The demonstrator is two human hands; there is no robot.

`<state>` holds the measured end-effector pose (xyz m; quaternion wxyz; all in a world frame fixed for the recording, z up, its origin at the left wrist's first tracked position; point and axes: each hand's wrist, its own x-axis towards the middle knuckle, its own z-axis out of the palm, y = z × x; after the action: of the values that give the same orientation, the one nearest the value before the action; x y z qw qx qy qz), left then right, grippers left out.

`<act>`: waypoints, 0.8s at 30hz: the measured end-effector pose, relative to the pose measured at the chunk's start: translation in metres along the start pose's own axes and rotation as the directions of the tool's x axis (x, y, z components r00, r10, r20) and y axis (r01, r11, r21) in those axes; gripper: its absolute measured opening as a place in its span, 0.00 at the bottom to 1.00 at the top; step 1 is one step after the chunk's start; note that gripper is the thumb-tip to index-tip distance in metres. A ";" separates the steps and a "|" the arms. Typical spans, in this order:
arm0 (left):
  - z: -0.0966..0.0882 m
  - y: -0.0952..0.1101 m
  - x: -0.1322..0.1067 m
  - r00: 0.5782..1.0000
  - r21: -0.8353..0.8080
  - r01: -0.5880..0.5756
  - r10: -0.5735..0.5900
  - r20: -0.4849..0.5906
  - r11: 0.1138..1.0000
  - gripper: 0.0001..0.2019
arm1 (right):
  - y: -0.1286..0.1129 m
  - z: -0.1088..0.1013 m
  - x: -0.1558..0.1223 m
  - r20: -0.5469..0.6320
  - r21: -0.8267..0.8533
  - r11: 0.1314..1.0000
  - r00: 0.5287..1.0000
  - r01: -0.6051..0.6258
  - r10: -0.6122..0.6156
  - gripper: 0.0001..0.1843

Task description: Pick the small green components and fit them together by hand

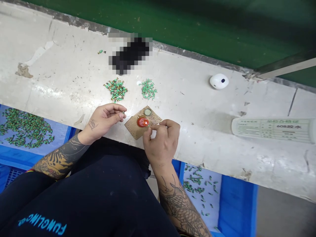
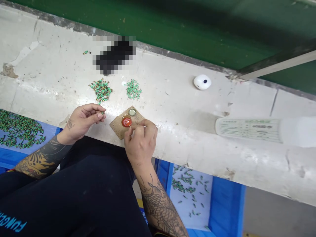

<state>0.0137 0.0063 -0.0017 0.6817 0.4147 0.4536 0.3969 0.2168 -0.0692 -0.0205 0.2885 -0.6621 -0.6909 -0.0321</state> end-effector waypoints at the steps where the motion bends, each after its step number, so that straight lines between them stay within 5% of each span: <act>1: 0.001 0.001 -0.001 1.000 -0.007 0.012 -0.012 0.004 1.000 0.11 | 0.001 -0.002 0.000 -0.008 0.032 0.999 1.000 -0.013 0.014 0.04; 8: 0.012 0.001 -0.009 0.994 -0.046 0.066 -0.062 0.089 0.997 0.12 | 0.001 -0.010 -0.006 0.027 0.286 0.956 0.998 -0.069 0.064 0.05; 14: 0.022 -0.001 -0.019 0.940 -0.129 0.212 -0.165 0.300 0.969 0.13 | -0.022 -0.024 -0.002 0.054 0.647 0.759 0.998 -0.068 0.043 0.07; 24: 0.030 0.002 -0.029 0.942 -0.078 0.231 -0.203 0.266 0.970 0.13 | -0.031 -0.031 0.005 -0.047 0.519 0.849 0.995 0.097 -0.085 0.08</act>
<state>0.0341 -0.0257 0.0158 0.7956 0.3725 0.3825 0.2862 0.1991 -0.0811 0.0176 0.4625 -0.5255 -0.7013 0.1349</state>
